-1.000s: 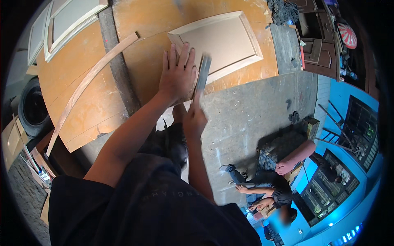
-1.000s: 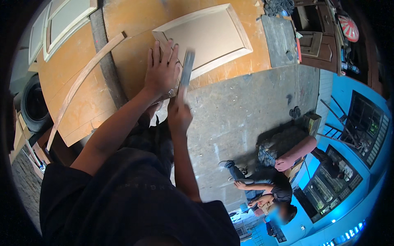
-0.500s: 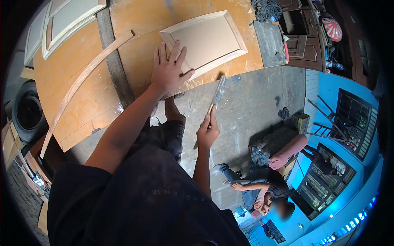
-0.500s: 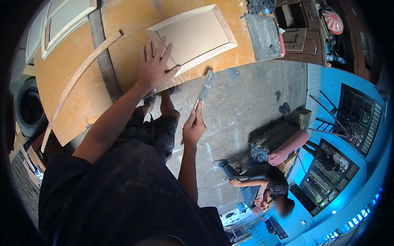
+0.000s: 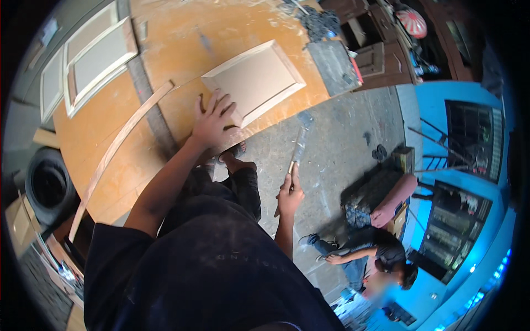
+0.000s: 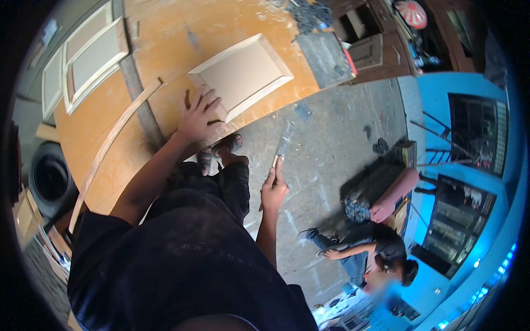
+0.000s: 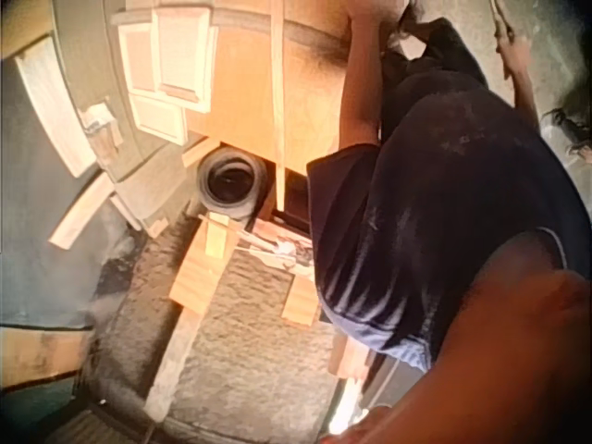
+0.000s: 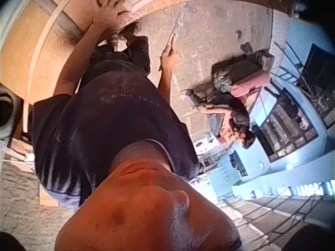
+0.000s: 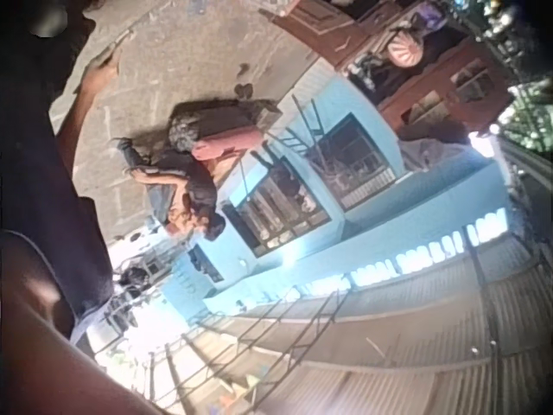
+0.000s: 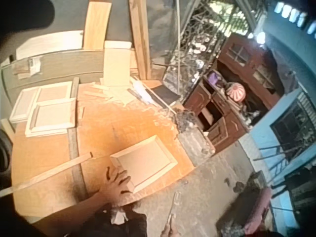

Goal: Sand the edges of a wooden frame component and then join it to the frame.

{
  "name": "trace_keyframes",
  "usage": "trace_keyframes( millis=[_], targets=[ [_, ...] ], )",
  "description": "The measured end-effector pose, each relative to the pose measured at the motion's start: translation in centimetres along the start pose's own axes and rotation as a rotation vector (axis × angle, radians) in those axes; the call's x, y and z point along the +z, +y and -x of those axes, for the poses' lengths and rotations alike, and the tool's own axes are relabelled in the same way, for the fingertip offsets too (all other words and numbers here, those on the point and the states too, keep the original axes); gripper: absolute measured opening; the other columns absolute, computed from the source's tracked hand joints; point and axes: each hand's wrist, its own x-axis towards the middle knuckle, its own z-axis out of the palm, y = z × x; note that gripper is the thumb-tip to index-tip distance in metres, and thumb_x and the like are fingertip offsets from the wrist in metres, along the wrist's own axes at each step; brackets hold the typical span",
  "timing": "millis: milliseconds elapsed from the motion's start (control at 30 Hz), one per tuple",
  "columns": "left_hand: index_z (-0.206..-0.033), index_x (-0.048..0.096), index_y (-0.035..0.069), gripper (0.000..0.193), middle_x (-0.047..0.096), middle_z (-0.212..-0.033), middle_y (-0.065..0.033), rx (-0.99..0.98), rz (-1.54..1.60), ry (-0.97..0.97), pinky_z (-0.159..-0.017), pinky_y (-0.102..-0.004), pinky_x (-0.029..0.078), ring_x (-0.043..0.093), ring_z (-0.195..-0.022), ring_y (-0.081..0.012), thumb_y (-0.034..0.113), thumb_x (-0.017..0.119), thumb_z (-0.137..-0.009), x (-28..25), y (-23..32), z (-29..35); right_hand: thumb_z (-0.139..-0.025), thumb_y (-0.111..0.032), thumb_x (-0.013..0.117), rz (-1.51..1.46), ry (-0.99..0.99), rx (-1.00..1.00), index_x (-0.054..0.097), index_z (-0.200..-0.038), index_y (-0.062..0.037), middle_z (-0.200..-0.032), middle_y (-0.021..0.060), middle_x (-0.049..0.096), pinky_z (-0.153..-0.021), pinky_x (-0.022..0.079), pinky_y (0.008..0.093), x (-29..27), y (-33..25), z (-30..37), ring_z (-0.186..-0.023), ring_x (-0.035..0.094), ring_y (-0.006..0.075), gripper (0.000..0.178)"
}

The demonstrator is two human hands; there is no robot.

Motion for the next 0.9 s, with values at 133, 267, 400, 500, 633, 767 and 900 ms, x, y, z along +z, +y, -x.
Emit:
trace_keyframes(
  millis=[133, 267, 400, 500, 633, 767, 900],
  targets=[
    [-0.122, 0.062, 0.006, 0.068, 0.05, -0.136, -0.0114, -0.045, -0.026, 0.051, -0.105, -0.0629, 0.027, 0.041, -0.132, -0.0358, 0.056, 0.07, -0.076, -0.1, 2.1, -0.9, -0.101, -0.015, 0.055, -0.002, -0.148, 0.127, 0.059, -0.137, -0.0097, -0.11, 0.0186, 0.07, -0.061, 0.052, 0.0335, -0.5, -2.9, -1.7, -0.06, 0.063, 0.0203, 0.037],
    [-0.112, 0.063, 0.007, 0.051, 0.056, -0.124, -0.013, -0.289, 0.124, 0.144, -0.101, -0.0556, 0.035, 0.049, -0.118, -0.0366, 0.045, 0.073, -0.079, 3.6, 7.5, -3.4, -0.1, -0.016, 0.057, -0.058, -0.188, 0.054, 0.06, -0.137, -0.0096, -0.115, 0.0206, 0.069, -0.07, 0.054, 0.0339, 0.9, -1.7, -3.6, -0.076, 0.071, 0.0258, 0.038],
    [-0.115, 0.064, 0.011, 0.045, 0.056, -0.127, -0.0127, -0.342, 0.525, 0.015, -0.105, -0.0538, 0.034, 0.048, -0.122, -0.0362, 0.041, 0.071, -0.083, 4.5, 7.6, -5.2, -0.1, -0.015, 0.056, -0.068, -0.315, 0.003, 0.058, -0.139, -0.0087, -0.112, 0.0216, 0.07, -0.066, 0.053, 0.0343, 0.8, -2.5, -6.7, -0.071, 0.069, 0.0253, 0.04],
    [-0.13, 0.06, 0.015, 0.054, 0.051, -0.139, -0.0098, -0.162, 0.27, -0.087, -0.112, -0.0529, 0.029, 0.044, -0.13, -0.0346, 0.041, 0.071, -0.084, 0.3, 4.5, -5.1, -0.1, -0.018, 0.055, -0.123, -0.303, -0.035, 0.057, -0.14, -0.0084, -0.096, 0.0215, 0.07, -0.059, 0.051, 0.0351, 0.2, -1.6, -8.8, -0.058, 0.062, 0.0231, 0.041],
    [-0.137, 0.055, 0.018, 0.065, 0.048, -0.146, -0.0057, -0.156, -0.021, -0.218, -0.112, -0.0505, 0.032, 0.045, -0.131, -0.0342, 0.031, 0.077, -0.077, -5.8, -0.7, -1.9, -0.101, -0.022, 0.055, -0.231, -0.295, -0.116, 0.056, -0.143, -0.0143, -0.058, 0.0009, 0.051, -0.046, 0.045, 0.0287, 0.4, 1.1, -12.4, -0.047, 0.049, 0.0077, 0.042],
    [-0.132, 0.056, 0.014, 0.062, 0.048, -0.145, -0.0069, -0.131, 0.09, -0.451, -0.11, -0.0415, 0.041, 0.049, -0.129, -0.0325, 0.004, 0.075, -0.074, -6.9, -1.8, -2.0, -0.101, -0.02, 0.054, -0.25, -0.326, -0.089, 0.056, -0.142, -0.0116, -0.058, 0.006, 0.051, -0.049, 0.045, 0.0306, -0.3, 2.4, -15.6, -0.049, 0.049, 0.0114, 0.042],
    [-0.124, 0.061, 0.01, 0.049, 0.052, -0.139, -0.0097, -0.078, 0.138, -0.433, -0.11, -0.0406, 0.042, 0.047, -0.132, -0.0328, 0.004, 0.071, -0.077, -5.0, -2.3, -2.5, -0.101, -0.019, 0.055, -0.259, -0.318, -0.071, 0.056, -0.141, -0.0099, -0.06, 0.0109, 0.052, -0.053, 0.045, 0.0329, -1.8, 2.2, -18.2, -0.051, 0.049, 0.0151, 0.041]
  ],
)
